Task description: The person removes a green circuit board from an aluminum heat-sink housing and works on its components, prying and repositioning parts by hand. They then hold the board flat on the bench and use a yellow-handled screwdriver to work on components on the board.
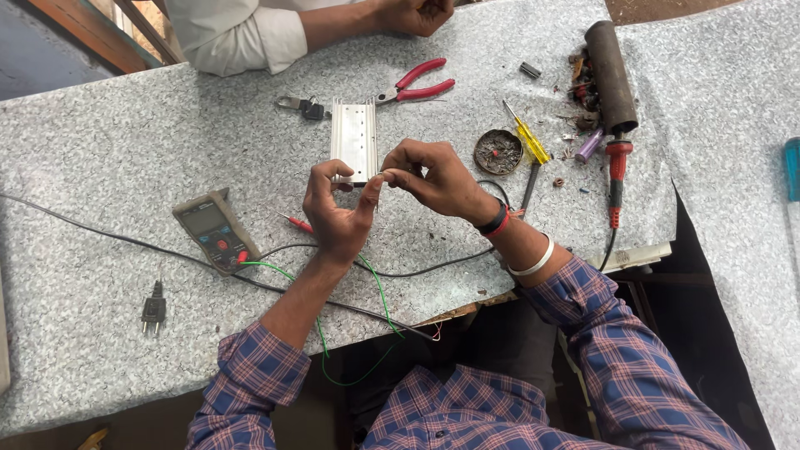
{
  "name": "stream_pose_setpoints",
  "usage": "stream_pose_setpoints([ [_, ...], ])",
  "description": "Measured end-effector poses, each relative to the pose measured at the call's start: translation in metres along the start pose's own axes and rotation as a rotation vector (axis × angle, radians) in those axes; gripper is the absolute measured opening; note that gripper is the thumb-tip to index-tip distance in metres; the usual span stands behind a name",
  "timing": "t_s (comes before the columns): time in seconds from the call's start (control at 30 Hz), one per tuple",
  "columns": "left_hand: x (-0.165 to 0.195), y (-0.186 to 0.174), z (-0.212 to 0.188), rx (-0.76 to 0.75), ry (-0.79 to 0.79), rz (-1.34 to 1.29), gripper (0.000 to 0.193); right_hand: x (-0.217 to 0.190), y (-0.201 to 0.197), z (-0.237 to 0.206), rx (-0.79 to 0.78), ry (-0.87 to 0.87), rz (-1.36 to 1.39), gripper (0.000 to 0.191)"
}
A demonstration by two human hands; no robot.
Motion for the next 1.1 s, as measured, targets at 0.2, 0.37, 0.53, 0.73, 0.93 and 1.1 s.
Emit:
stream_pose_setpoints([
  [0.2,-0.004,0.010,0.000,-0.005,0.003,-0.005,0.045,0.005,-0.007,-0.002,0.010,-0.015,-0.002,0.016],
  [0.37,-0.003,0.009,-0.001,-0.001,0.007,-0.010,0.045,0.003,-0.007,-0.002,0.009,-0.023,-0.012,0.017],
  [0.53,-0.004,0.009,-0.006,-0.004,0.004,-0.005,0.046,0.004,-0.004,-0.006,0.005,-0.024,-0.022,0.020],
  [0.73,-0.011,0.007,-0.014,-0.002,0.000,-0.031,0.044,0.007,0.006,-0.010,0.018,-0.022,-0.033,0.020],
  [0.93,-0.016,0.008,-0.012,-0.015,-0.014,-0.015,0.046,0.011,0.010,-0.006,0.051,-0.142,-0.186,0.019],
  [1.1,-0.017,0.013,-0.010,-0.020,0.010,-0.009,0.046,0.019,0.003,-0.007,0.003,-0.083,-0.127,0.022],
])
Point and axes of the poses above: each hand's wrist, its own z-axis towards the middle knuckle, its own y-axis out of the palm, x = y × z, the point moved 1 cm from there along z, towards the middle knuckle, and after that the axes turned 5 degrees about -z, right-handed, at the moved point
